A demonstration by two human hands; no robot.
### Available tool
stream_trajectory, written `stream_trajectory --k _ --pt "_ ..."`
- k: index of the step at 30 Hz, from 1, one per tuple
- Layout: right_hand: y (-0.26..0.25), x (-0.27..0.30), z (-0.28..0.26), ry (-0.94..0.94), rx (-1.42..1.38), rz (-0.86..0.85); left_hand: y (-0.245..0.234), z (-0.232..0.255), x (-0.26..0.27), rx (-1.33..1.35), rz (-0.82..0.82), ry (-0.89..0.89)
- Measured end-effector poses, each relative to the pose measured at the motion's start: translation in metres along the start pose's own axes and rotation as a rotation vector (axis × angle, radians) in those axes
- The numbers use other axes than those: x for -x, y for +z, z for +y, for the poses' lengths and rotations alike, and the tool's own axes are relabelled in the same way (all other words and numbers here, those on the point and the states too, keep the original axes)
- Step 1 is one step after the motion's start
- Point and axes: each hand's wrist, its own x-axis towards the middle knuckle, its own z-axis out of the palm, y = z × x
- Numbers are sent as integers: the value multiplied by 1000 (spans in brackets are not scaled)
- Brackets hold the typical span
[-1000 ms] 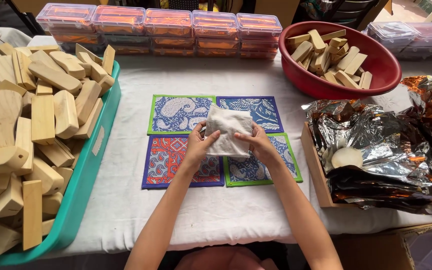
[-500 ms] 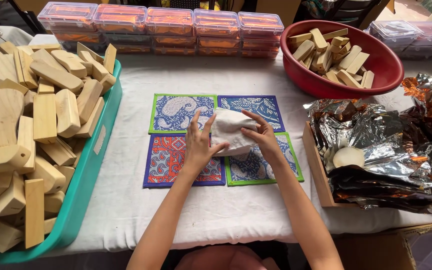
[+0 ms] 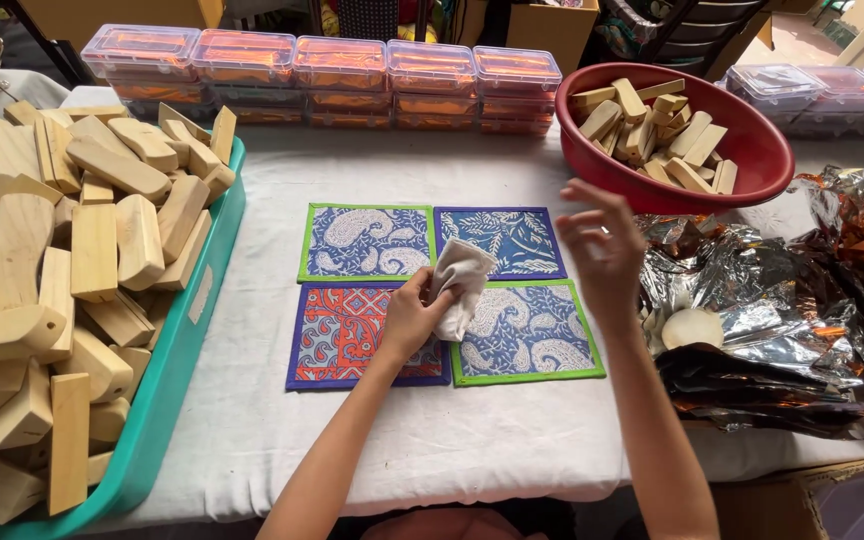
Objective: The person places wooden blocks into a clear plastic container and wipes the container with a white cloth. They then take wooden blocks from a red bowl, wipe them with the cloth, and wrap them in shiny foil paper.
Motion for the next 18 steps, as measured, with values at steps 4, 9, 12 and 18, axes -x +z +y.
stream_trajectory --k 4,9,12,18 --pt "-82 -79 -53 -90 -55 246 7 3 1 161 15 -90" --pt "-133 -150 26 -265 437 165 22 -25 -2 303 17 -113" --pt "-135 -162 110 -150 690 -71 26 -31 -3 414 38 -101" --pt "-106 -164 171 208 1168 -301 24 13 13 69 82 -94"
